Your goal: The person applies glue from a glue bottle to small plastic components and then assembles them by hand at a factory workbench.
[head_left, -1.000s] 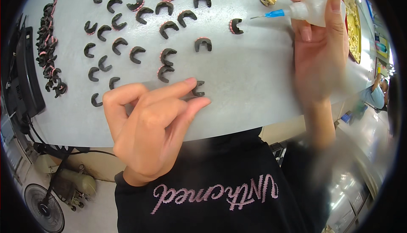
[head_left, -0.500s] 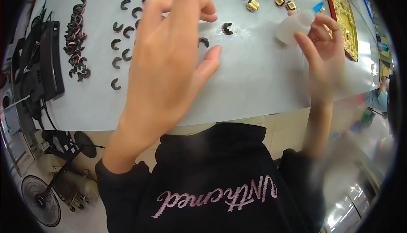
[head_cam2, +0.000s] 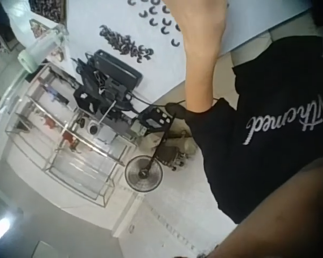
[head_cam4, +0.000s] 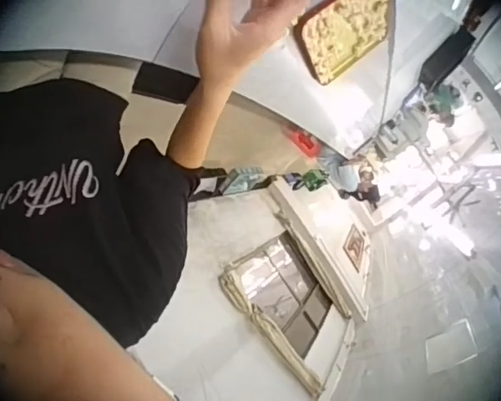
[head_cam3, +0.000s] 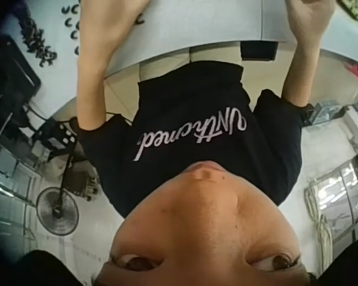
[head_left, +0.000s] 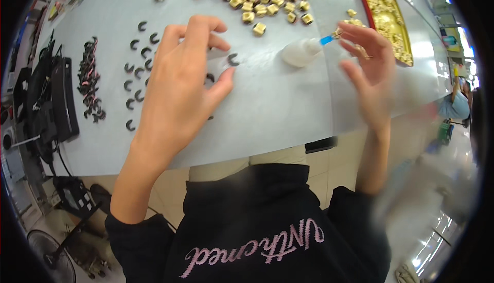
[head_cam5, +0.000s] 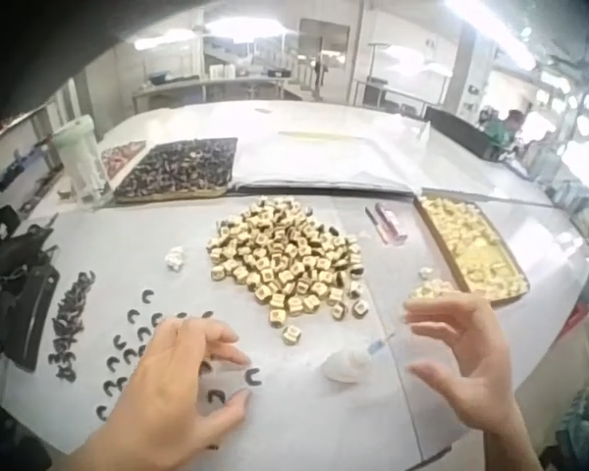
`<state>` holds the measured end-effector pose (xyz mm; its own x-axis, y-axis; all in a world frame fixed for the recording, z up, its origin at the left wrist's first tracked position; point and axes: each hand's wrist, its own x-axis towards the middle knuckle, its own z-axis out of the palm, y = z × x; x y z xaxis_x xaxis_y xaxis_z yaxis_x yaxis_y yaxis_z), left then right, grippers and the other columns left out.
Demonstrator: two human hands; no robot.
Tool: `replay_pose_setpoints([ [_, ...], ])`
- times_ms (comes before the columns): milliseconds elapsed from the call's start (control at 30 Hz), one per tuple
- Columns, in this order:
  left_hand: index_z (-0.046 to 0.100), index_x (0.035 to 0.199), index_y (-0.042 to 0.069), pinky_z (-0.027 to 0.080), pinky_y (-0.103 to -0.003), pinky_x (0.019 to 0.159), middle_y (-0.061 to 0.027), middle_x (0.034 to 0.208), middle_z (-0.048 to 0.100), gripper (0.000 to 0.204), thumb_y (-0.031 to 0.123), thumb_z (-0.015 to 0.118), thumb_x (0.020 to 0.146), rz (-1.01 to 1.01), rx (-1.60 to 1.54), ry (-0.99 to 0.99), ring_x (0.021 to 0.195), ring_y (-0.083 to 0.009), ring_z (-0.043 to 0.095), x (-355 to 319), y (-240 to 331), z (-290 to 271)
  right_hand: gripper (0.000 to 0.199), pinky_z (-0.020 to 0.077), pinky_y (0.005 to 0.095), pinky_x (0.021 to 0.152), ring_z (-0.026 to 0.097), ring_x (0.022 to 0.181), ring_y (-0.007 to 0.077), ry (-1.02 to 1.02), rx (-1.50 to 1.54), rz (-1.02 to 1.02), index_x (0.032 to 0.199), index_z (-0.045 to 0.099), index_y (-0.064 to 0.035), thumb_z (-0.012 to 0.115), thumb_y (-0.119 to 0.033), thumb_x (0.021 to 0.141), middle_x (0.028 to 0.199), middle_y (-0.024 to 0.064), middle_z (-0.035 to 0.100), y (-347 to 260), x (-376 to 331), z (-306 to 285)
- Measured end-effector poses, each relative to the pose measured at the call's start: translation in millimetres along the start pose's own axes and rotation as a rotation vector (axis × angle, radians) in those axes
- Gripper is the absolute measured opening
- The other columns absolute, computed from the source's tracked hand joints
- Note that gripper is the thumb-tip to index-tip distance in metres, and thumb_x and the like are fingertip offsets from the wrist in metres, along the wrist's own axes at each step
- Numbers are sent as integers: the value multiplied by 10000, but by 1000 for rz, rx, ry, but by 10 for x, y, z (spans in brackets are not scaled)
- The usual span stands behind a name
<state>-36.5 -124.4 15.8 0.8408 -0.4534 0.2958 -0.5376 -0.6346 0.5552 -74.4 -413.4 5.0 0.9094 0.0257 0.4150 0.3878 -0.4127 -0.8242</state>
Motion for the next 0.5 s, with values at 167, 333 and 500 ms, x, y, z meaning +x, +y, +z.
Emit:
replay_pose_setpoints([
  [167,624,998,37,487,-368,821,-75,944,673,180,-32,646,832,108,-14,18,978,-268,578,115,-92,-230,248,507,283,913,636,1045,168,26,-370,41,1211,622,-22,612,-121,984,1154,85,666,77,576,-443],
  [333,679,988,35,482,-332,810,-66,938,676,135,1,650,860,196,101,8,932,-229,603,241,-206,-491,187,506,280,853,645,965,141,-209,-505,-202,1136,676,-39,618,-126,981,1081,46,685,223,1326,-139],
  [500,700,960,39,476,-316,712,-62,919,706,97,49,667,870,-11,74,314,850,-203,636,69,-578,-792,150,531,394,807,663,935,300,-573,-293,-314,1009,691,-2,688,-91,889,972,165,673,-369,1895,803],
])
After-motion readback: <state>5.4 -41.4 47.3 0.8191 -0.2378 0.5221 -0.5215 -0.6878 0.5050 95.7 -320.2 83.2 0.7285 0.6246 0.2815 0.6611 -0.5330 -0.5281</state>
